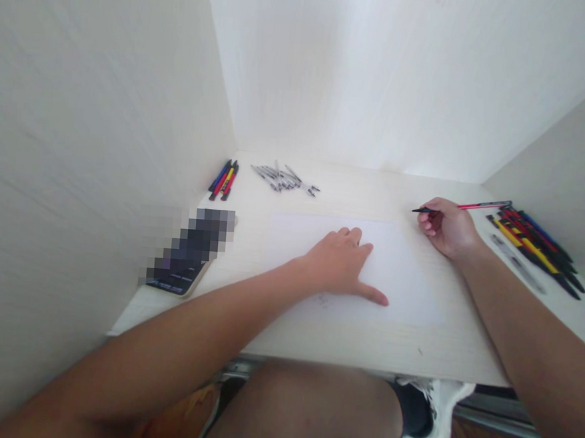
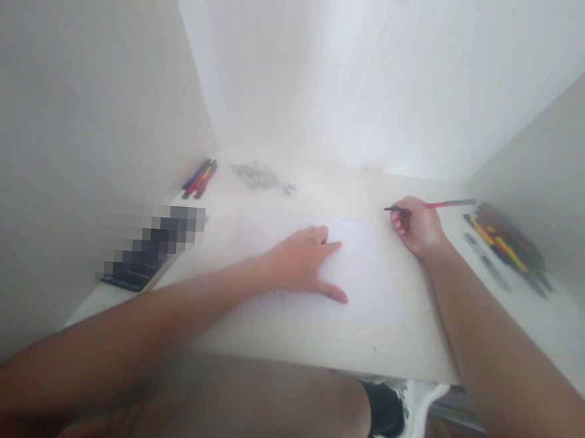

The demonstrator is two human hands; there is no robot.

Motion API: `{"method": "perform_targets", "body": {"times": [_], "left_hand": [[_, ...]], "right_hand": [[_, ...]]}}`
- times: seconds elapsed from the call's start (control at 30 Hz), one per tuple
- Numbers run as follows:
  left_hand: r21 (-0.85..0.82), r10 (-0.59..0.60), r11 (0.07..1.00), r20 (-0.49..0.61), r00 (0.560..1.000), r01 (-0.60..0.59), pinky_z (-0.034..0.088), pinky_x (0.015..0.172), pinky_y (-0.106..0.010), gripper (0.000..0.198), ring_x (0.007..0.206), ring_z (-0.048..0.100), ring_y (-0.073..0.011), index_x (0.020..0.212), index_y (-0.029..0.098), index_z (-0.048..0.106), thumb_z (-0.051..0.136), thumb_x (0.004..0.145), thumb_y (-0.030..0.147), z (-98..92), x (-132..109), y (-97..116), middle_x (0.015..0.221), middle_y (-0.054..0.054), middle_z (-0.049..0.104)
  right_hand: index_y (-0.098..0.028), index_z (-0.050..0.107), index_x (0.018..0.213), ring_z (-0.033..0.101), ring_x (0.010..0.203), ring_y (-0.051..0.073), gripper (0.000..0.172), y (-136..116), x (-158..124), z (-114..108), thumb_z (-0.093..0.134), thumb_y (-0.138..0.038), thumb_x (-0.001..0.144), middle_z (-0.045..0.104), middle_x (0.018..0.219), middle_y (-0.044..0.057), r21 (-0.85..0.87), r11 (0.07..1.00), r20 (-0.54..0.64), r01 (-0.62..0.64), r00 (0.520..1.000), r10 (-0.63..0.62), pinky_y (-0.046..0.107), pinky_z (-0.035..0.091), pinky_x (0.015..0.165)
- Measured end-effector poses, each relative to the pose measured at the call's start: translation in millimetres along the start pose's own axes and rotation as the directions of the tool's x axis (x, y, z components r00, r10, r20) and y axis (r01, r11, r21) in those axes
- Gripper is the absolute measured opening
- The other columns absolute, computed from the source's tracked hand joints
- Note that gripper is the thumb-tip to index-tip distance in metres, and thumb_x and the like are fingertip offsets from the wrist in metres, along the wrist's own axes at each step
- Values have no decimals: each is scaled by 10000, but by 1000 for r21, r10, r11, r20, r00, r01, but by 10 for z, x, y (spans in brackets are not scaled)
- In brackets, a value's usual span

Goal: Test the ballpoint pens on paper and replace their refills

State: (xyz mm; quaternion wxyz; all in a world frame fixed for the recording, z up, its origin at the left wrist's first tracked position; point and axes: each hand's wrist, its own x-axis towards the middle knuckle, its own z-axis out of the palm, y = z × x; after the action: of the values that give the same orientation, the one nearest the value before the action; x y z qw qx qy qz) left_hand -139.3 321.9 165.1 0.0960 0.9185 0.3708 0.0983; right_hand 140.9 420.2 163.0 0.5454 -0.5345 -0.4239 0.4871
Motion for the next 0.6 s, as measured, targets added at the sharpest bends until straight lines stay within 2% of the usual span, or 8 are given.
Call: {"method": "perform_targets", "body": {"times": [0.13,0.27,0.37,0.43,0.5,0.57,0.6], "left_hand": [[101,22,995,-54,998,-16,405,1025,-478,961,1204,513,-381,1362,143,629,483,812,919,-37,6,-2,1336,-219,572],[106,-33,994,-26,999,36,362,1089,-541,787,1299,478,-395,1397,229,653,474,901,814,-218,-34,-209,1414,-185,546],[63,-105,993,94,990,99,368,1113,-543,803,1336,487,-401,1439,306,634,615,810,805,-384,-89,-435,1433,-163,561],[-9,-126,991,190,974,130,391,1124,-480,926,1353,510,-381,1491,291,588,704,727,800,-448,-118,-550,1479,-163,556],[-57,-126,988,238,963,144,395,1137,-432,1016,1378,518,-359,1540,264,530,736,694,789,-460,-125,-617,1536,-155,539],[-85,-99,989,242,965,123,390,1149,-405,999,1398,519,-341,1542,253,525,743,706,753,-433,-107,-651,1561,-130,539],[-94,-81,990,237,968,106,387,1154,-396,965,1403,520,-333,1531,255,538,746,716,729,-413,-92,-661,1561,-117,545]], "right_hand": [[-184,588,624,424,440,98,96,-1,20,62,605,-146,710,538,559,27,18,1000,-61,8,998,-7,221,247,363],[-181,563,619,448,421,96,111,-93,-166,204,597,-150,719,532,535,16,-39,998,-104,51,993,-54,217,299,369],[-163,620,677,539,462,117,97,-179,-625,395,698,-171,733,626,597,43,-155,979,23,132,991,-130,220,376,408],[-173,646,736,593,505,143,136,-192,-1059,575,758,-240,775,679,655,56,-194,960,191,204,967,-167,236,418,427],[-178,686,805,639,570,172,169,-143,-1498,783,768,-322,834,716,722,73,-237,944,378,230,917,-129,264,470,463],[-188,703,820,603,538,161,167,-36,-1847,993,722,-343,880,713,717,63,-309,927,452,214,891,-55,277,457,463],[-196,695,795,561,509,144,165,31,-1971,1089,700,-330,891,693,685,43,-329,922,449,203,893,-37,270,424,456]]}}
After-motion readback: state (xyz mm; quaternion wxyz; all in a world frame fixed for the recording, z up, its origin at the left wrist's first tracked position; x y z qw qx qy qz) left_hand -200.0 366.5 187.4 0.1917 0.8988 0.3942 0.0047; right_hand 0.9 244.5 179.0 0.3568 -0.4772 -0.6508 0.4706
